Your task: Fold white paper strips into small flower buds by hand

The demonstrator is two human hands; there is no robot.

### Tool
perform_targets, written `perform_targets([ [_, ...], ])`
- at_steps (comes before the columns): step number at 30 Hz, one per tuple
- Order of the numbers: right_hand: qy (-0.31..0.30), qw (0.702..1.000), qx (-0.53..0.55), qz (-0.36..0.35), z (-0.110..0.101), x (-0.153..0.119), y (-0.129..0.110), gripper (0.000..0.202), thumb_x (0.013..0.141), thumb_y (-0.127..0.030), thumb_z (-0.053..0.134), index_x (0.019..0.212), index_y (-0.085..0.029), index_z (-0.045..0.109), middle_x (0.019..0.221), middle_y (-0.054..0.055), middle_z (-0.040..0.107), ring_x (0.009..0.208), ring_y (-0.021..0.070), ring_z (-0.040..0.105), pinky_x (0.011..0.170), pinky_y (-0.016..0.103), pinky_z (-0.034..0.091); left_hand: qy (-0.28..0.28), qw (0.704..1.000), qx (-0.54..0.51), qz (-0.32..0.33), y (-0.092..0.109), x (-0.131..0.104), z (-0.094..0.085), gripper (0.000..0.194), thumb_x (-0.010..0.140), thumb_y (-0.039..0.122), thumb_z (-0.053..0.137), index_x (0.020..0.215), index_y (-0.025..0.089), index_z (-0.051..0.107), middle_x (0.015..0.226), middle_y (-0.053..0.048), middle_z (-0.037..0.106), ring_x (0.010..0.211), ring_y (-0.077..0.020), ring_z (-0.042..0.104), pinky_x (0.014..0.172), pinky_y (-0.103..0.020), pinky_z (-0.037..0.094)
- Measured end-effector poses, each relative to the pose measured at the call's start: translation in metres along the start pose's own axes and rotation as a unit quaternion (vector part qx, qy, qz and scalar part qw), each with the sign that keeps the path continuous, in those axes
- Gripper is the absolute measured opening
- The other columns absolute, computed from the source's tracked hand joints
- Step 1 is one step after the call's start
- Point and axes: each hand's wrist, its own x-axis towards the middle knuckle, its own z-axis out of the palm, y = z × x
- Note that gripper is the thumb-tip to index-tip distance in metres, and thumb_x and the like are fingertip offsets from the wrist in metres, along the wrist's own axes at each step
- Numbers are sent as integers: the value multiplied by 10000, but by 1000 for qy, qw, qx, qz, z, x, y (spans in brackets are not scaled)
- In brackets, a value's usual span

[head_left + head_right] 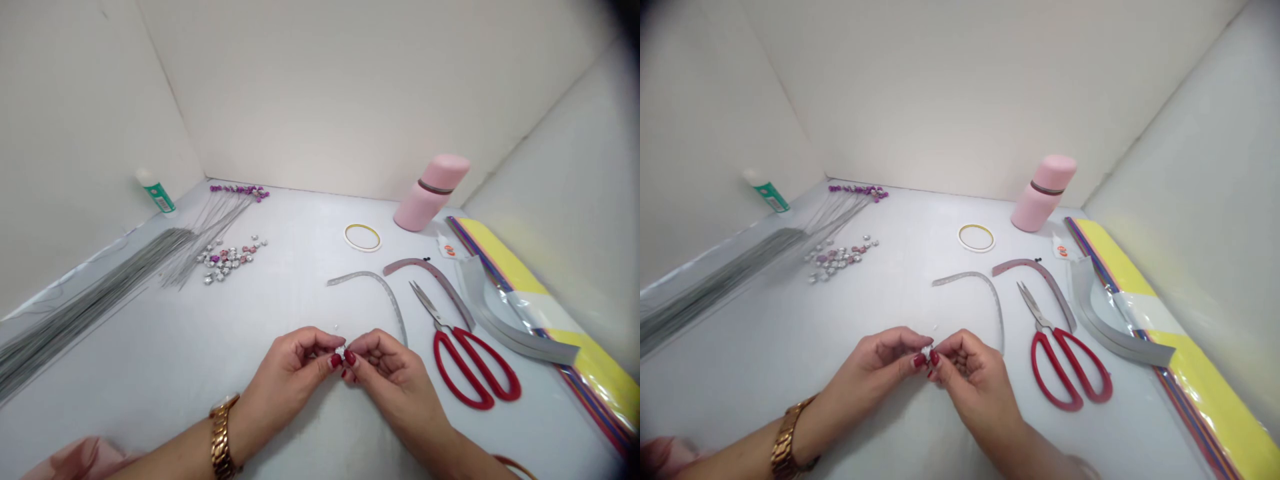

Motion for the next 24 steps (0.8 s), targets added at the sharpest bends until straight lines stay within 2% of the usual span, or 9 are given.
perform_targets([
  [7,-45,994,102,18,-2,4,1,162,754,-265,624,812,-199,488,647,-12,631,559,109,567,530,218,433,-41,992,-112,-47,0,2,-3,193,698,250,659,836,116,637,696,-41,661,681,-147,595,704,-287,433],
  [13,-58,990,125,43,0,6,2,196,749,-266,634,792,-189,459,603,-18,623,519,96,547,502,203,408,-74,988,-132,-42,-2,2,-2,198,727,235,635,874,101,633,694,-53,654,696,-148,589,710,-288,424],
  [17,-52,991,120,35,1,6,3,181,771,-288,610,796,-190,460,604,-22,611,512,91,535,495,195,400,-57,991,-112,-35,1,2,0,173,728,226,629,846,101,638,685,-44,639,664,-140,575,691,-289,428],
  [21,-62,993,103,16,-2,6,2,173,847,-351,480,804,-183,483,627,-1,603,534,107,540,517,217,410,-30,994,-106,-30,3,2,0,169,720,233,634,831,106,639,686,-40,628,663,-140,565,683,-284,426],
  [24,-86,993,83,19,-3,6,0,175,834,-347,505,783,-180,492,666,9,615,552,105,545,532,217,413,-18,993,-106,-43,4,2,-1,166,704,238,650,816,116,647,658,-26,625,636,-127,559,664,-267,425],
])
